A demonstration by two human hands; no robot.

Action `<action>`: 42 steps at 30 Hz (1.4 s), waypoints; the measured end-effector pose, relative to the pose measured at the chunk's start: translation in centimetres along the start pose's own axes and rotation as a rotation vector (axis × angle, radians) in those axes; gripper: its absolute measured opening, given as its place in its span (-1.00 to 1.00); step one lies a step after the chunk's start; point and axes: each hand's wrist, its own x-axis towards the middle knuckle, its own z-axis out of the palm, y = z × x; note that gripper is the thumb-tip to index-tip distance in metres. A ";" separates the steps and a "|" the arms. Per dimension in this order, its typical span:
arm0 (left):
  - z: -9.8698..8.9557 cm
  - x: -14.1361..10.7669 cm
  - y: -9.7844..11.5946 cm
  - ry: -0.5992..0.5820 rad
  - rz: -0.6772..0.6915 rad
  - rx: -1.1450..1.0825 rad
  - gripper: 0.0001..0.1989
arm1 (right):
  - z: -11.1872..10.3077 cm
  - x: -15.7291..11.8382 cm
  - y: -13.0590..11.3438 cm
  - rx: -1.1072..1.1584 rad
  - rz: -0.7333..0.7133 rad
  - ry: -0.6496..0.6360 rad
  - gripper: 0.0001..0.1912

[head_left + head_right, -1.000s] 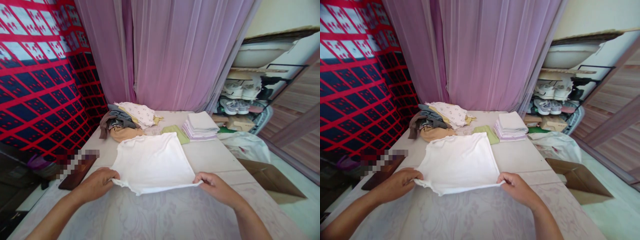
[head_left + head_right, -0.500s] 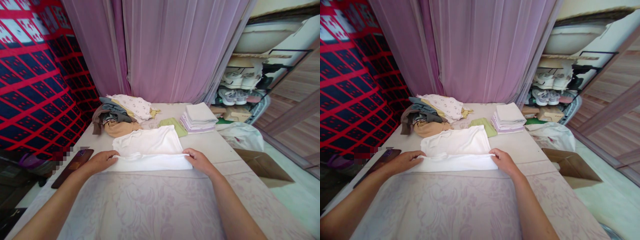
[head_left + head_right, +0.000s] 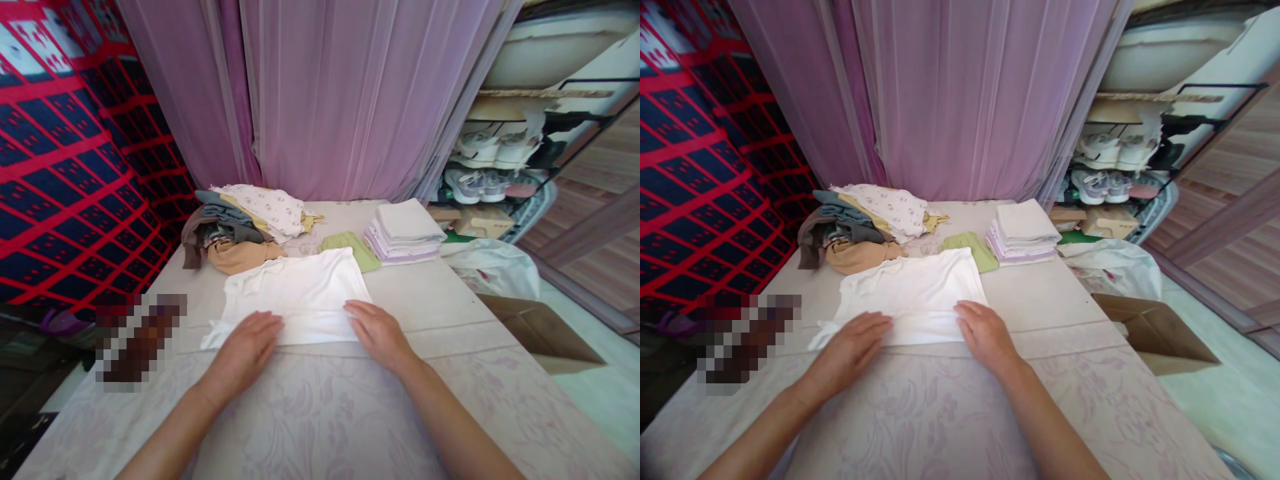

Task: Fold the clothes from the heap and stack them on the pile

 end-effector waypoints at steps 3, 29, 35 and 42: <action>3.1 0.5 2.4 -0.059 0.089 -0.047 -0.57 | 1.5 -0.8 -2.3 -0.020 -0.165 -0.227 -0.56; 6.1 0.5 2.1 0.016 -0.058 0.113 -0.35 | 0.9 -4.1 3.4 -0.283 0.207 -0.184 -0.51; 4.4 0.9 1.9 -0.012 -0.094 -0.083 -0.46 | -0.4 -1.8 4.1 -0.228 0.227 -0.011 -0.62; -1.0 5.0 -4.1 0.218 -0.282 -0.092 -0.67 | 0.3 9.7 6.7 0.237 0.527 0.142 -0.75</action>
